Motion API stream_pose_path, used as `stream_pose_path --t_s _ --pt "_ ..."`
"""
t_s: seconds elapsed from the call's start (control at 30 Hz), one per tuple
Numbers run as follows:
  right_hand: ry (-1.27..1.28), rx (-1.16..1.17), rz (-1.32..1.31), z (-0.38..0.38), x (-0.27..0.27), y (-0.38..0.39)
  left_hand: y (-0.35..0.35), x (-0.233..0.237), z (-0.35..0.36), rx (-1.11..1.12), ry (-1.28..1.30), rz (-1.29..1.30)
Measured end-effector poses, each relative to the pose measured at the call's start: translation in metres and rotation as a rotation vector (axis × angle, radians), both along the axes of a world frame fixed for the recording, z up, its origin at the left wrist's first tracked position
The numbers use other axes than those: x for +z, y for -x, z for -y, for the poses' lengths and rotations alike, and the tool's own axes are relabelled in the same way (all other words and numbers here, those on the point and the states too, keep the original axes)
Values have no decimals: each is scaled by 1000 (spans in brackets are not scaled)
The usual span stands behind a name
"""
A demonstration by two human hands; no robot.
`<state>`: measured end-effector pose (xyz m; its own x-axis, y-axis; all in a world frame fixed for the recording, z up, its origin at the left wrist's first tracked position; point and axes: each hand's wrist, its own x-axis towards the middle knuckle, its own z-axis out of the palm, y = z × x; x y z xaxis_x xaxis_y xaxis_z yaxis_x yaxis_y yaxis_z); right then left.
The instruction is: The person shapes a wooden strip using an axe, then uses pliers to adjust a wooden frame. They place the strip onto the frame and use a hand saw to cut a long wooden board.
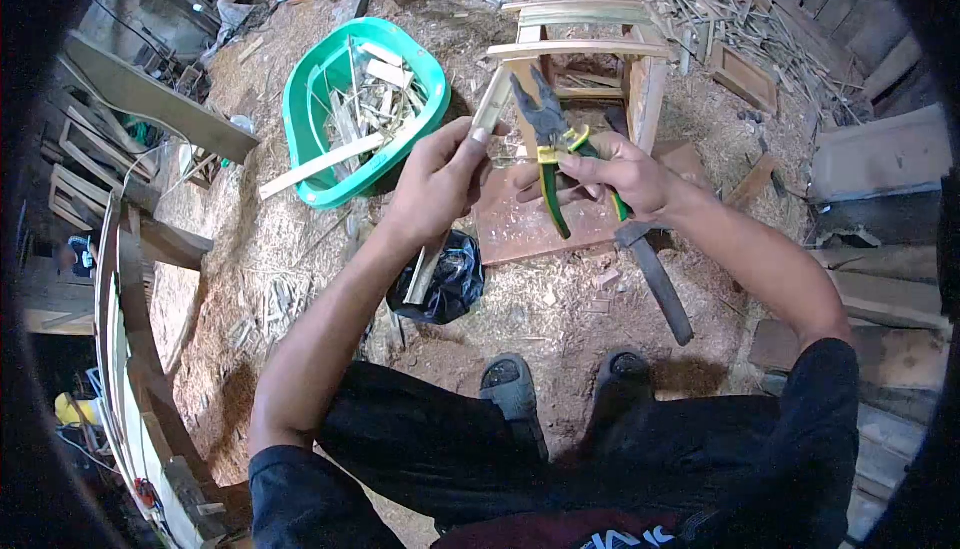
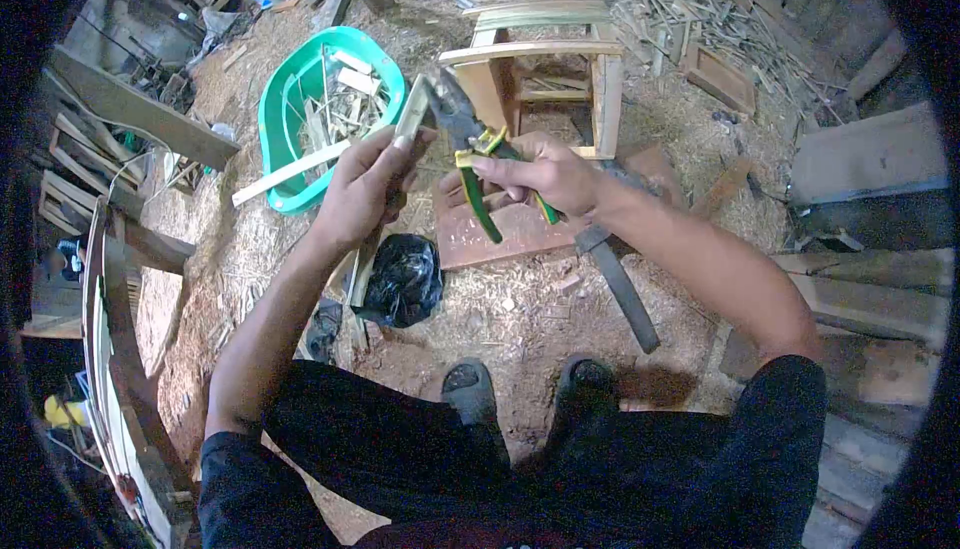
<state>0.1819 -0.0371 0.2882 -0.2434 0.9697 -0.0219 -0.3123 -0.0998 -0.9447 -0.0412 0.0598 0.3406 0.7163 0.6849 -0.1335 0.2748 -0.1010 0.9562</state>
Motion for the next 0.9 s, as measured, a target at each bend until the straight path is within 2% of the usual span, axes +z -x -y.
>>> stream_pose_path --t_s 0.13,0.27,0.37,0.47,0.57,0.67,0.8,0.9 --pt "26 133 -24 1 -2 2 -5 -1 6 -95 -195 15" --pt "24 209 -78 -1 -27 -12 -3 11 8 -143 -75 -55" --pt "52 274 -89 10 -8 -8 1 8 6 -212 -69 -65" --pt "103 200 -165 22 4 3 1 6 7 -277 -82 -67" --pt "20 174 -33 15 -16 0 2 6 6 -256 -135 -111" --pt "40 -2 262 12 -3 6 0 -7 3 -184 -245 -107" --pt "-43 -168 537 10 -9 12 -1 -15 -6 -149 -114 -134" --pt "-41 -254 510 12 -6 21 -6 -17 -4 -108 -73 -137"
